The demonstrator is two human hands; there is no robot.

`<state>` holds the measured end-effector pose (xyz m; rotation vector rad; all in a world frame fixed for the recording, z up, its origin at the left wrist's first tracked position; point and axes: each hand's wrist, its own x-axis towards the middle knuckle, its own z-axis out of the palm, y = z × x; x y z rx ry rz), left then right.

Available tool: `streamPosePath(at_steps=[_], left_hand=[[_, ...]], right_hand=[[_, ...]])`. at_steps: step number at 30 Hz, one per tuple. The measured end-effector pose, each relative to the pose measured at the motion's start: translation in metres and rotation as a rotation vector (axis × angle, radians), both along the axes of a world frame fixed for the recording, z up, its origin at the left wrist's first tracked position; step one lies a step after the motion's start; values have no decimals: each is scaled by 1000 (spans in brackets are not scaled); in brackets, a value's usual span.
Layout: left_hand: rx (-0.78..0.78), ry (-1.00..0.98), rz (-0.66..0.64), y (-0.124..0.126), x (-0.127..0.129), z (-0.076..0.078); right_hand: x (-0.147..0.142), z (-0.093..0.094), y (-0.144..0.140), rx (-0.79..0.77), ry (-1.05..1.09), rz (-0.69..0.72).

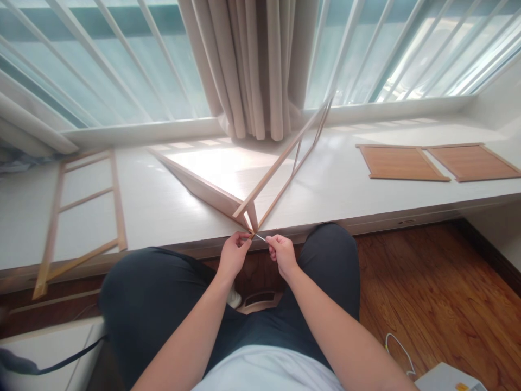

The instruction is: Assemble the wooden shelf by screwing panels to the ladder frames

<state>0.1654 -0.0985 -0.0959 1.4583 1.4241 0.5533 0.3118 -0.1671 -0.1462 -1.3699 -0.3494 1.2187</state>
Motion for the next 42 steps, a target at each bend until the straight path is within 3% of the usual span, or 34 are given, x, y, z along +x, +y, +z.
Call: streamPosePath(at_steps=[7, 29, 42], left_hand=[[-1, 1, -2, 1, 1, -3], [-7, -5, 5, 0, 1, 1], [-14, -14, 4, 0, 1, 0]], right_hand=[[-1, 2, -1, 15, 54, 11], [2, -4, -5, 67, -304, -33], [1, 3, -1, 12, -8, 18]])
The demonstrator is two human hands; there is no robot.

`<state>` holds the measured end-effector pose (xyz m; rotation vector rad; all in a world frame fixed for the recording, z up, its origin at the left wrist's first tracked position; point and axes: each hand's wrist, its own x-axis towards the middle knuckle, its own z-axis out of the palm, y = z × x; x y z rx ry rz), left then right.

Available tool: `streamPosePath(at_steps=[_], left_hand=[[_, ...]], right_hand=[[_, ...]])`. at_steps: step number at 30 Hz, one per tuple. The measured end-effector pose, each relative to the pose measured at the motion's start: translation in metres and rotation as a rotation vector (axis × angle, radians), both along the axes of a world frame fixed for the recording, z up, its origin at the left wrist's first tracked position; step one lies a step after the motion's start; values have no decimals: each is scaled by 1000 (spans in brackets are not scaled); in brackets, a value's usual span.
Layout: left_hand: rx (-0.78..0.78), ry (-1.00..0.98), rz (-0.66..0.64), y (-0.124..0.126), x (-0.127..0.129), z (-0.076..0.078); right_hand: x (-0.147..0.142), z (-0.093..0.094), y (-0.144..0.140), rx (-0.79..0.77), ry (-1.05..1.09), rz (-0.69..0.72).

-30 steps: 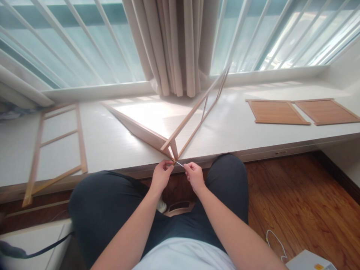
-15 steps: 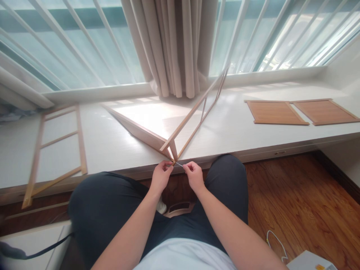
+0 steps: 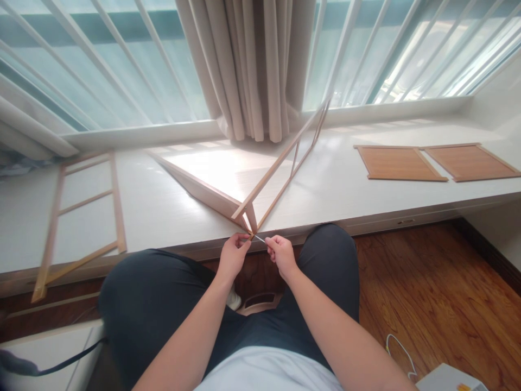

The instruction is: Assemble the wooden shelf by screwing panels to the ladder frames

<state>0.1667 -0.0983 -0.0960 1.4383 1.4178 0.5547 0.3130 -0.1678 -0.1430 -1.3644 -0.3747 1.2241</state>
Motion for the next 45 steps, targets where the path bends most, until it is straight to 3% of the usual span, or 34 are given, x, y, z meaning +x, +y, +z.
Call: streamPosePath(at_steps=[9, 18, 22, 28, 31, 38, 45], left_hand=[[-7, 2, 9, 0, 1, 2], [-5, 7, 1, 1, -1, -3], [2, 23, -6, 1, -2, -2], [45, 53, -2, -1, -2, 3], [123, 44, -15, -5, -1, 7], [270, -90, -103, -15, 3, 14], [308, -179, -73, -15, 3, 11]], right_hand=[[1, 0, 0, 5, 39, 15], [-2, 0, -6, 39, -200, -75], [0, 26, -12, 78, -298, -104], [0, 107, -14, 311, -435, -194], [0, 133, -11, 396, -508, -221], [1, 136, -7, 426, -582, -224], [5, 145, -4, 416, -597, -207]])
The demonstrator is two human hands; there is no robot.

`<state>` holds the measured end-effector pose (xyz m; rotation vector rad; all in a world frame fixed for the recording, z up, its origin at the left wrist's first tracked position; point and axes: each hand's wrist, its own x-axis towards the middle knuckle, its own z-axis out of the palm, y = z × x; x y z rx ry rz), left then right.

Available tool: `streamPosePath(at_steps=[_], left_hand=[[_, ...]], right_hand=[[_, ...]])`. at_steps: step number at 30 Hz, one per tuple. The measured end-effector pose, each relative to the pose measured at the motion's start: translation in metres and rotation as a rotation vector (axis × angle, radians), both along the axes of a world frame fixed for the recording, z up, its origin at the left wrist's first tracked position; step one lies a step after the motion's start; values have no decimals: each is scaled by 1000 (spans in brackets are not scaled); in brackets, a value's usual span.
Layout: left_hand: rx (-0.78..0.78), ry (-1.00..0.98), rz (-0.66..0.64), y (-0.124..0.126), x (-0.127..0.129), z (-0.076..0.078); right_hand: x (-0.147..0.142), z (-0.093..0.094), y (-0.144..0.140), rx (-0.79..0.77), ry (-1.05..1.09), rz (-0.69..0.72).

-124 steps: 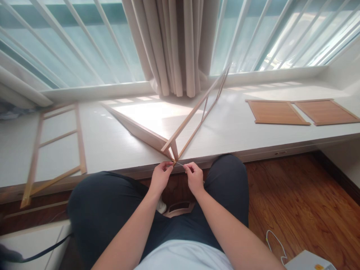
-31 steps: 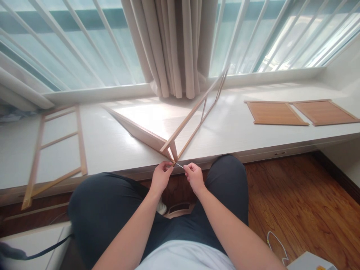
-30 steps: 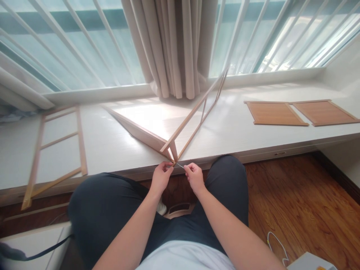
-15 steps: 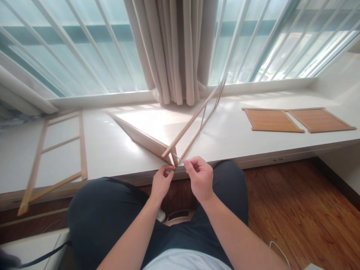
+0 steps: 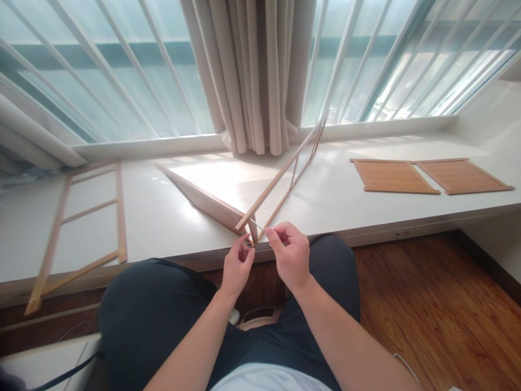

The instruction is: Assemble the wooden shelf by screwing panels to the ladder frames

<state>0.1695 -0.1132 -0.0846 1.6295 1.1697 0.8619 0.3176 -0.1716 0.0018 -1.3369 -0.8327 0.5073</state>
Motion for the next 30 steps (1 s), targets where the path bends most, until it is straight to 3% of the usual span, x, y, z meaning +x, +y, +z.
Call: streamPosePath(at_steps=[20, 30], left_hand=[[-58, -85, 39, 2, 7, 1], [-50, -72, 43, 1, 7, 2]], right_hand=[[15, 6, 3, -43, -153, 39], [20, 21, -1, 94, -660, 34]])
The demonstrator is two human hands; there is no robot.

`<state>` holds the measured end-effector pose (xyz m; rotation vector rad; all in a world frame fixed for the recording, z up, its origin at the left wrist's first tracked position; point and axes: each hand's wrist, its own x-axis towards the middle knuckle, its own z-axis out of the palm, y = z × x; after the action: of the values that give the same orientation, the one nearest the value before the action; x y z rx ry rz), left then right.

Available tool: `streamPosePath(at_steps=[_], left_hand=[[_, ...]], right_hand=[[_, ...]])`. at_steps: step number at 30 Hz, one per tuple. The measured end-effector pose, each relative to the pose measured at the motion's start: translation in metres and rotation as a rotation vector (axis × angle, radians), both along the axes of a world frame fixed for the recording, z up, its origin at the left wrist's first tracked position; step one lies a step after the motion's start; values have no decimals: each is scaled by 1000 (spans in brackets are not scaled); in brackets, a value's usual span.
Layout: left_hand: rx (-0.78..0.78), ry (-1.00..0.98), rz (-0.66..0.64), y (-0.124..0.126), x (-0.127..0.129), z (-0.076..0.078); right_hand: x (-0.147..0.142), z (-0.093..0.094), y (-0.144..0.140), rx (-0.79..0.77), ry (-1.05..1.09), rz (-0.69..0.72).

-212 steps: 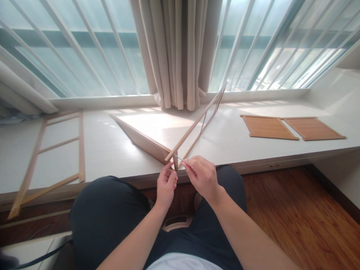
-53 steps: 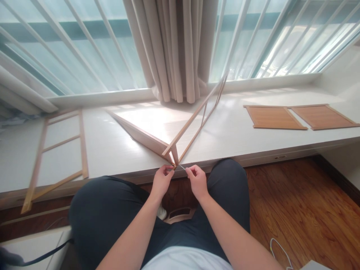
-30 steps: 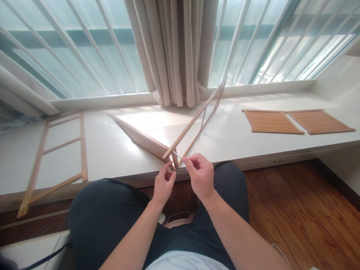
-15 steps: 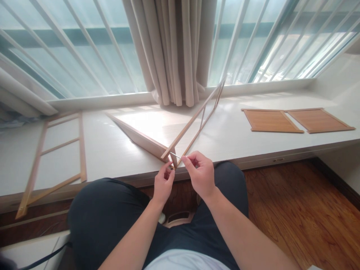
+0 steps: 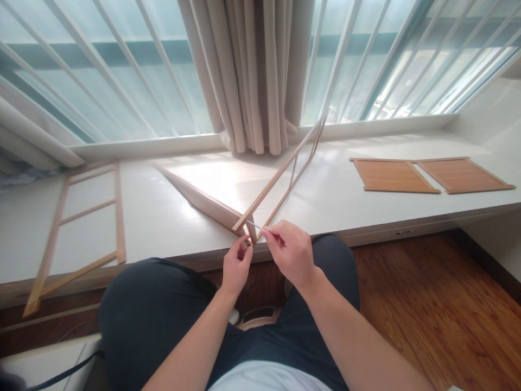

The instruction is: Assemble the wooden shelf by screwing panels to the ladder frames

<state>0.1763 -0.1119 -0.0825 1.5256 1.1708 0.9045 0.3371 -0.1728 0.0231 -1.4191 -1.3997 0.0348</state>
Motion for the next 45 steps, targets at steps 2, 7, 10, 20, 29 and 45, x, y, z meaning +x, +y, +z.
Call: streamPosePath(at_steps=[2, 7, 10, 20, 29, 45], left_hand=[[5, -2, 2, 0, 0, 0], [-6, -1, -3, 0, 0, -1], [-6, 1, -5, 0, -1, -2], [-18, -19, -3, -1, -1, -2], [-16, -26, 0, 0, -1, -3], [-31, -37, -9, -3, -1, -8]], right_hand=[[0, 3, -1, -19, 26, -10], [-3, 5, 0, -161, 341, 3], [-4, 3, 2, -259, 555, 39], [-6, 7, -1, -34, 100, 37], [-7, 1, 0, -257, 557, 30], [-9, 0, -1, -267, 680, 12]])
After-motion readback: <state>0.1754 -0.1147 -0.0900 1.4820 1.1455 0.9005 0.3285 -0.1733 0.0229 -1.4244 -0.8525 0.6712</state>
